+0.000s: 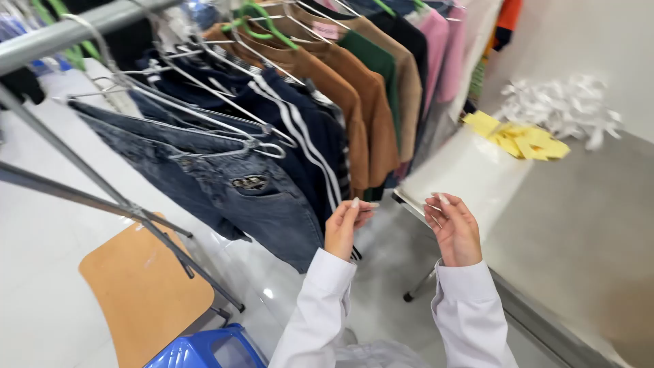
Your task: The person removes jeans and pants from a clothing rack, folds them neatly on a metal table, and places them aside. The person repeats this process for multiple garments, including denim jeans and dark track pants.
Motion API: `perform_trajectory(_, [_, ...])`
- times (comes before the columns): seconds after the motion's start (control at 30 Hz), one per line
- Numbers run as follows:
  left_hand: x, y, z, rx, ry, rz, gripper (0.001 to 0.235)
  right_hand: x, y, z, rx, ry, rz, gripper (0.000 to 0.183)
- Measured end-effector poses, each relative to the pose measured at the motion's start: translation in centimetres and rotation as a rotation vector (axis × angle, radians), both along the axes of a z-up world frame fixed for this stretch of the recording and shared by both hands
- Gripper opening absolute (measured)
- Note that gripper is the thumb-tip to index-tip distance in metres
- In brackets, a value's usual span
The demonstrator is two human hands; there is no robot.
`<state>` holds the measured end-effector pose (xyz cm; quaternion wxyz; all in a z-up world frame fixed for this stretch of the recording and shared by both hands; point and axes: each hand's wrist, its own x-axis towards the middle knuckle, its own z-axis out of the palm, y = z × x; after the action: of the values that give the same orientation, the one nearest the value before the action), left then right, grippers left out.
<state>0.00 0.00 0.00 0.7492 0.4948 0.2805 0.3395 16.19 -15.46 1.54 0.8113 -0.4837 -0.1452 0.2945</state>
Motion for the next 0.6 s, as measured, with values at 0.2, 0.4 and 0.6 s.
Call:
perform_trajectory(0.2, [-0.5, 3.6, 1.1, 0.026, -0.011, -0.019, 0.024, -4.3, 7.4, 6.3, -0.211, -0.332, 0.136, 0.024])
perform_trajectory(0.4, [-4.5, 8.0, 1.7, 0.046, -0.044, 0.119, 0.024, -7.4, 13.8, 7.7, -0.142, -0.470, 0.337, 0.024])
perform_trajectory(0.6, [-7.8, 12.7, 1.4, 0.074, -0.100, 0.173, 0.026, -10.6, 18.7, 8.6, -0.096, -0.611, 0.353, 0.034])
